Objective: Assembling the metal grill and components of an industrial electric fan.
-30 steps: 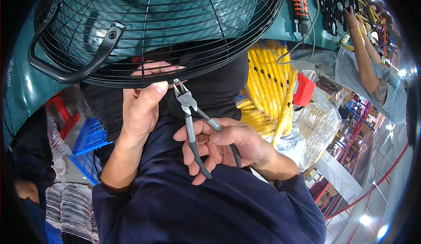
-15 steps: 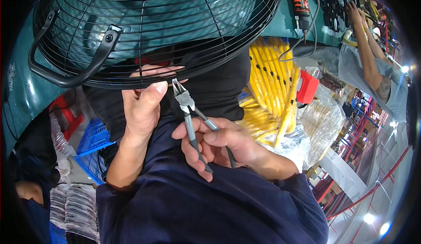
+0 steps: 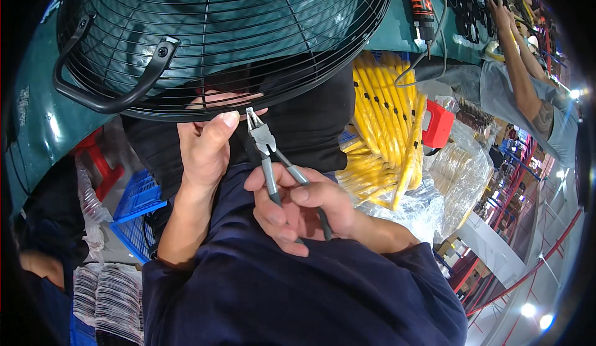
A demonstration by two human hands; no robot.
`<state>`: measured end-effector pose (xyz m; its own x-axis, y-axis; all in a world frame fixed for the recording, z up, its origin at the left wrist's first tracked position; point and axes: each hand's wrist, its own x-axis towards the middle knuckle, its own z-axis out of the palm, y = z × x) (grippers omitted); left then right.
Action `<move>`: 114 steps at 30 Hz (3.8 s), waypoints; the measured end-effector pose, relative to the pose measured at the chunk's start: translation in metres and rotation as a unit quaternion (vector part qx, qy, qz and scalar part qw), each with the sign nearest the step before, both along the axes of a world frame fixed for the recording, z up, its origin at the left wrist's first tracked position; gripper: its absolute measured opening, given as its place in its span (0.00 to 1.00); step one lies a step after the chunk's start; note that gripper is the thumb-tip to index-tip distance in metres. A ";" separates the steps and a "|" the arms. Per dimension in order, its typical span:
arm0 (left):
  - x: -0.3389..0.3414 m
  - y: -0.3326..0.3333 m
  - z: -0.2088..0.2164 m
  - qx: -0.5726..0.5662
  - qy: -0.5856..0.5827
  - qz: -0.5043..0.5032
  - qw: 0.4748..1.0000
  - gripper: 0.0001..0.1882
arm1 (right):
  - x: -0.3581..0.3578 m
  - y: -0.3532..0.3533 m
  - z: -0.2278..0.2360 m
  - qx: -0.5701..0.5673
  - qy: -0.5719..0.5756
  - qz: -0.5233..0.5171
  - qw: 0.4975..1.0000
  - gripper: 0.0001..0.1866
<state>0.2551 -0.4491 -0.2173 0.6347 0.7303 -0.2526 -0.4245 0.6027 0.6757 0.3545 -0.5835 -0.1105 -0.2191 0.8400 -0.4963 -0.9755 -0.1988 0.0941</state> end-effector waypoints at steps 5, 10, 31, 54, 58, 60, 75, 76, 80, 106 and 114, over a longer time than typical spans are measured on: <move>-0.001 0.001 0.000 0.004 -0.001 -0.010 1.000 0.15 | 0.000 -0.001 -0.001 -0.002 -0.087 0.048 0.995 0.25; 0.001 0.001 0.001 0.000 0.001 0.002 1.000 0.15 | 0.006 0.002 0.000 -0.016 -0.162 0.107 0.981 0.30; -0.004 0.004 0.000 -0.014 0.006 -0.029 0.999 0.18 | 0.009 -0.002 -0.003 0.011 -0.376 0.194 0.906 0.29; -0.002 0.004 0.002 -0.009 -0.003 -0.019 1.000 0.13 | 0.003 0.001 0.007 -0.047 -0.436 0.196 0.877 0.19; 0.000 0.004 0.005 -0.016 -0.010 -0.006 1.000 0.13 | 0.019 -0.002 0.013 0.017 -0.303 0.207 0.930 0.26; 0.000 0.004 0.006 -0.021 -0.016 -0.013 1.000 0.13 | 0.024 -0.002 0.011 0.028 -0.237 0.190 0.952 0.33; -0.004 0.006 0.001 0.009 0.009 -0.046 0.999 0.20 | 0.030 0.012 0.006 0.001 -0.103 0.147 0.984 0.34; -0.005 0.006 0.001 0.005 0.014 -0.043 0.999 0.20 | 0.030 0.012 0.006 -0.010 -0.101 0.144 0.984 0.33; -0.006 0.006 0.000 0.006 0.018 -0.049 0.999 0.20 | 0.030 0.013 0.007 -0.035 -0.107 0.149 0.982 0.31; -0.005 0.005 0.000 0.003 0.034 -0.044 0.998 0.20 | 0.016 -0.002 -0.019 0.054 0.019 0.046 0.997 0.31; -0.003 0.005 0.000 -0.012 -0.002 -0.032 0.999 0.18 | 0.021 -0.003 -0.019 0.019 0.009 0.079 0.997 0.25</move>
<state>0.2518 -0.4438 -0.2175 0.6806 0.6821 -0.2673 -0.3874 0.6448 0.6589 0.3755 -0.5863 -0.1297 -0.3594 0.8121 -0.4596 -0.9297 -0.3542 0.1012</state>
